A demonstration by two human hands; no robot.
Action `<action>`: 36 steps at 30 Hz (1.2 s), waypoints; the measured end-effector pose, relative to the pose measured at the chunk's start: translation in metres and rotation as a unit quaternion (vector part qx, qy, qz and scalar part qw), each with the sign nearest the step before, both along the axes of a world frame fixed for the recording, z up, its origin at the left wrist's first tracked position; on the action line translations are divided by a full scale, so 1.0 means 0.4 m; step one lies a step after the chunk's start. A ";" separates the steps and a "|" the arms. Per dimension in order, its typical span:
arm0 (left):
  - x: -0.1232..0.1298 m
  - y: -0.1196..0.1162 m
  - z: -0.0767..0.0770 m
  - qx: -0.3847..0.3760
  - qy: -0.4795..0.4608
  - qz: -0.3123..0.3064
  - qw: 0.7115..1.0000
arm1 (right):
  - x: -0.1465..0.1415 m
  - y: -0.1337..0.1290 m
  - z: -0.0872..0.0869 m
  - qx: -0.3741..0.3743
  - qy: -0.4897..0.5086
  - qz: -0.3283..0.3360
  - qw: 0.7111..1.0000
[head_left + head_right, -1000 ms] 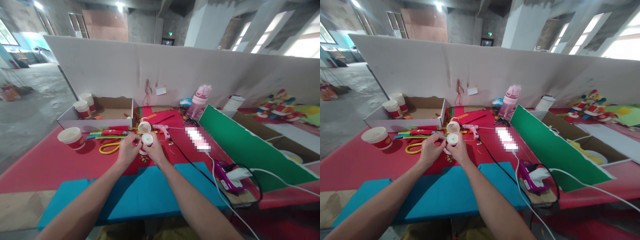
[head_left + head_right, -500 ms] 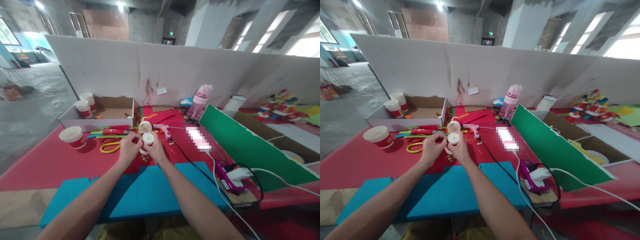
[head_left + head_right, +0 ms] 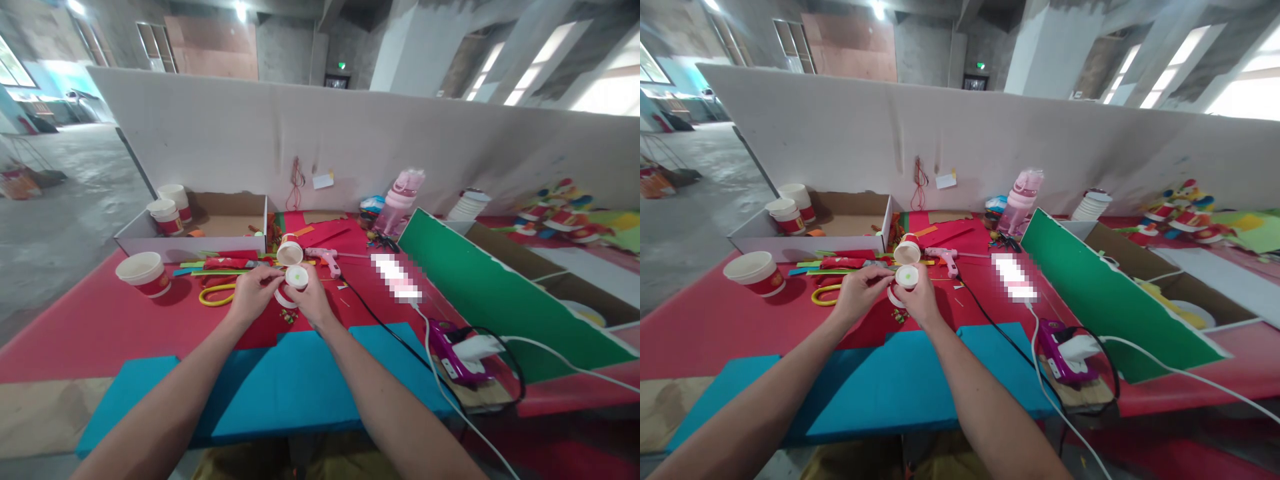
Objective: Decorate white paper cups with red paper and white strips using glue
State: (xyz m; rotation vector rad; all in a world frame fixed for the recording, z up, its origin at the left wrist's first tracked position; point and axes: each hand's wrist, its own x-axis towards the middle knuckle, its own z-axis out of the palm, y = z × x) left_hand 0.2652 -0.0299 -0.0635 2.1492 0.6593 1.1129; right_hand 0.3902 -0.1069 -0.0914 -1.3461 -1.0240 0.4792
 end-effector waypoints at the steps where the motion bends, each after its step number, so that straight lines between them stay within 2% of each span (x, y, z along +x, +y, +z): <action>1: 0.001 -0.005 0.000 0.022 0.003 0.008 1.000 | -0.003 -0.002 0.005 -0.006 -0.011 -0.005 1.000; 5: 0.006 -0.017 0.000 0.097 0.031 0.054 0.993 | -0.016 -0.006 0.022 -0.026 -0.050 -0.036 0.998; 7: 0.010 -0.022 0.001 0.111 0.044 0.075 0.990 | -0.020 -0.006 0.026 -0.033 -0.060 -0.050 0.996; 14: 0.028 -0.034 0.006 0.017 0.037 0.114 0.993 | -0.013 -0.001 0.017 -0.028 -0.028 -0.044 0.998; 20: 0.006 0.023 0.001 0.003 0.028 0.148 0.989 | -0.025 -0.006 0.022 0.009 0.061 0.026 0.998; 24: -0.016 0.046 0.014 -0.027 0.028 0.129 0.991 | -0.025 -0.007 0.040 0.040 0.130 0.063 0.989; 27: -0.016 0.032 0.026 -0.030 0.005 0.109 0.994 | -0.008 -0.006 0.049 0.023 0.173 0.065 0.983; 30: -0.012 0.019 0.028 0.028 -0.002 0.102 0.994 | 0.010 -0.011 0.057 -0.009 0.204 0.081 0.976; 33: -0.014 0.027 0.022 0.084 0.000 0.129 0.988 | 0.015 -0.026 0.065 -0.038 0.253 0.139 0.957; 36: -0.027 0.051 0.019 0.077 -0.017 0.169 0.983 | 0.012 -0.040 0.070 -0.078 0.283 0.199 0.935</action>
